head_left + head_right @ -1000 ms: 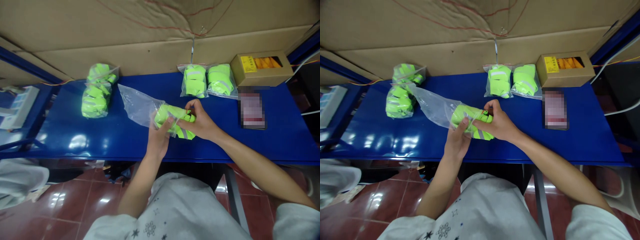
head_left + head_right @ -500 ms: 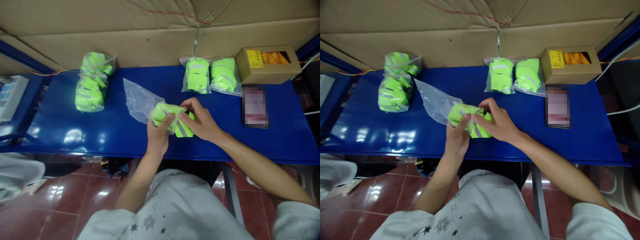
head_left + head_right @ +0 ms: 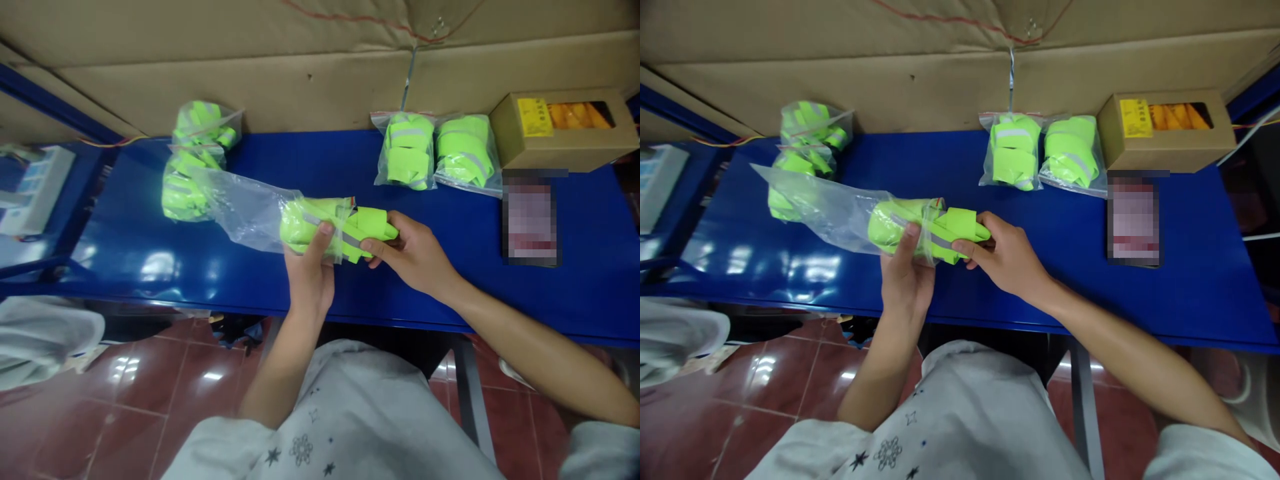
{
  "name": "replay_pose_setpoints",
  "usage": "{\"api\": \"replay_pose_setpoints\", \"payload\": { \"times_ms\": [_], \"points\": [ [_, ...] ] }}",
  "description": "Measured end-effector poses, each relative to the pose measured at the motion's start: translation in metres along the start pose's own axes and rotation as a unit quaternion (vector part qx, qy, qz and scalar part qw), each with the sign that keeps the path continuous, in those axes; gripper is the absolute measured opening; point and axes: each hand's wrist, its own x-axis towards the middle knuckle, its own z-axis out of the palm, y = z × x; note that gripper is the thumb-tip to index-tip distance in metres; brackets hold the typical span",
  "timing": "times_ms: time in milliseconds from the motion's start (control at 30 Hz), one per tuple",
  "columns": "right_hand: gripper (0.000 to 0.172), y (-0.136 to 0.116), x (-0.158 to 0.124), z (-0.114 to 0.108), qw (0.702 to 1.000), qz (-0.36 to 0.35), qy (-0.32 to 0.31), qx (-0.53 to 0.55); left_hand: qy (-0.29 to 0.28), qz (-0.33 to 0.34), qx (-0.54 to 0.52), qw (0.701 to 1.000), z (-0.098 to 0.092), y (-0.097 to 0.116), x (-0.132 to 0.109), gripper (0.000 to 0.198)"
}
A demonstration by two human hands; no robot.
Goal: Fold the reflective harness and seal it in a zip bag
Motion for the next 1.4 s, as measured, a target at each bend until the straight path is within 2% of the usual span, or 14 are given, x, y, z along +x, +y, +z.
{"api": "replay_pose_setpoints", "payload": {
  "times_ms": [167,300,400,567,667,767,933,1100,1300,1400],
  "points": [
    [0.043,-0.003,-0.002,-0.003,1.0,-0.008,0.024,-0.009,-0.025,-0.011,-0.062,0.998,0.015,0.0,-0.006,0.048],
    [0.038,-0.006,-0.005,-0.003,0.999,-0.021,0.025,-0.007,-0.004,-0.04,-0.099,0.994,0.02,0.004,-0.011,0.054],
    [0.041,-0.008,-0.004,-0.004,0.999,-0.03,0.019,0.035,-0.011,-0.057,-0.142,0.988,0.014,0.012,-0.009,0.056],
    [0.045,-0.011,0.004,-0.008,0.992,0.008,-0.012,0.126,-0.073,-0.086,-0.193,0.975,-0.001,0.022,-0.008,0.063],
    [0.045,-0.01,0.008,-0.006,0.989,0.022,-0.019,0.148,-0.093,-0.086,-0.173,0.977,0.0,0.021,-0.008,0.049],
    [0.044,-0.007,0.008,-0.001,0.989,-0.001,-0.013,0.146,-0.109,-0.105,-0.145,0.978,0.009,0.016,-0.012,0.037],
    [0.035,0.0,0.004,0.003,0.99,-0.032,0.011,0.137,-0.088,-0.107,-0.142,0.98,0.026,0.0,-0.027,0.026],
    [0.026,0.005,0.001,0.004,0.993,-0.022,0.057,0.104,-0.11,-0.123,-0.128,0.978,0.029,-0.009,-0.036,0.018],
    [0.031,0.007,0.0,0.006,0.991,-0.009,0.076,0.111,-0.119,-0.15,-0.191,0.963,0.027,-0.001,-0.032,0.035],
    [0.041,0.005,0.0,0.009,0.99,-0.001,0.06,0.126,-0.086,-0.154,-0.208,0.962,0.028,0.0,-0.03,0.027]
  ]
}}
